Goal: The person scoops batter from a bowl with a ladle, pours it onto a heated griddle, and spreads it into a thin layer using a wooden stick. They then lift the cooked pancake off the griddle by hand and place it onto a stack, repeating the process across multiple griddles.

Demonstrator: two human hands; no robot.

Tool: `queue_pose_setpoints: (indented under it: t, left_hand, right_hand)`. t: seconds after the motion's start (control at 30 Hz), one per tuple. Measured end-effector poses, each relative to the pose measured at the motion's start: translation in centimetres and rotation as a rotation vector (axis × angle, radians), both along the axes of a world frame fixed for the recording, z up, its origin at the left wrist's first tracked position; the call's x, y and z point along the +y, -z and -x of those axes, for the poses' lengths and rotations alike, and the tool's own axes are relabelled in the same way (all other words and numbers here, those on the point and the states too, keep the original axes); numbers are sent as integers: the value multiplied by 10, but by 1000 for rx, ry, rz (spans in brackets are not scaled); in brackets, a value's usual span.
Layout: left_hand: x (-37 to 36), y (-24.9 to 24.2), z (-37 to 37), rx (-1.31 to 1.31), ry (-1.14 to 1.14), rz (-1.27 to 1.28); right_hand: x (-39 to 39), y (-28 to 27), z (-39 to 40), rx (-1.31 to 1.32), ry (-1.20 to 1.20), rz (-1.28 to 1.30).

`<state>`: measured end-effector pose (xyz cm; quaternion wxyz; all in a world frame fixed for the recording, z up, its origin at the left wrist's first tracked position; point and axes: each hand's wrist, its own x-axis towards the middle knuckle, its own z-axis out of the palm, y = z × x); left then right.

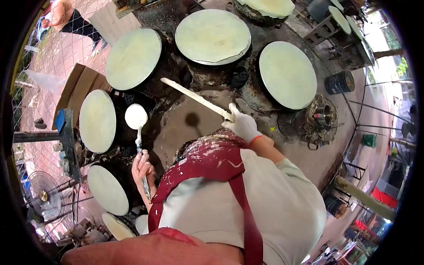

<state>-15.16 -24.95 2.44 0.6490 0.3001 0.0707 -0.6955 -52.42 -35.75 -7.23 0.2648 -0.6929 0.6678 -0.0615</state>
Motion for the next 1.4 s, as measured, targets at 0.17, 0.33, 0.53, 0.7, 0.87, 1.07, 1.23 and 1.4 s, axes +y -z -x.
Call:
queue_pose_setpoints:
  t: [0.17,0.33,0.53,0.7,0.87,1.07,1.23,1.4]
  left_hand:
    - [-26,-16,43,190,-154,121]
    - [-46,-31,77,261,-261,217]
    - [-61,-44,111,244,-365,236]
    - [-65,-43,118,214,-393,222]
    - [-78,-39,109,228,-393,214]
    - [-89,-25,76,100,-407,152]
    - [-114,-12,45,254,-349,184]
    - [-121,1,14,265,-273,191]
  right_hand:
    - [-91,16,46,35,-307,323]
    - [-207,23,69,65,-561,658]
    - [-299,50,72,111,-764,576]
    - [-326,51,68,94,-846,521]
    - [-329,64,67,11,-802,734]
    - [-357,-8,53,-10,-674,947]
    - [-400,-74,40,-76,-608,837]
    - [-448,-127,29,-124,-519,806]
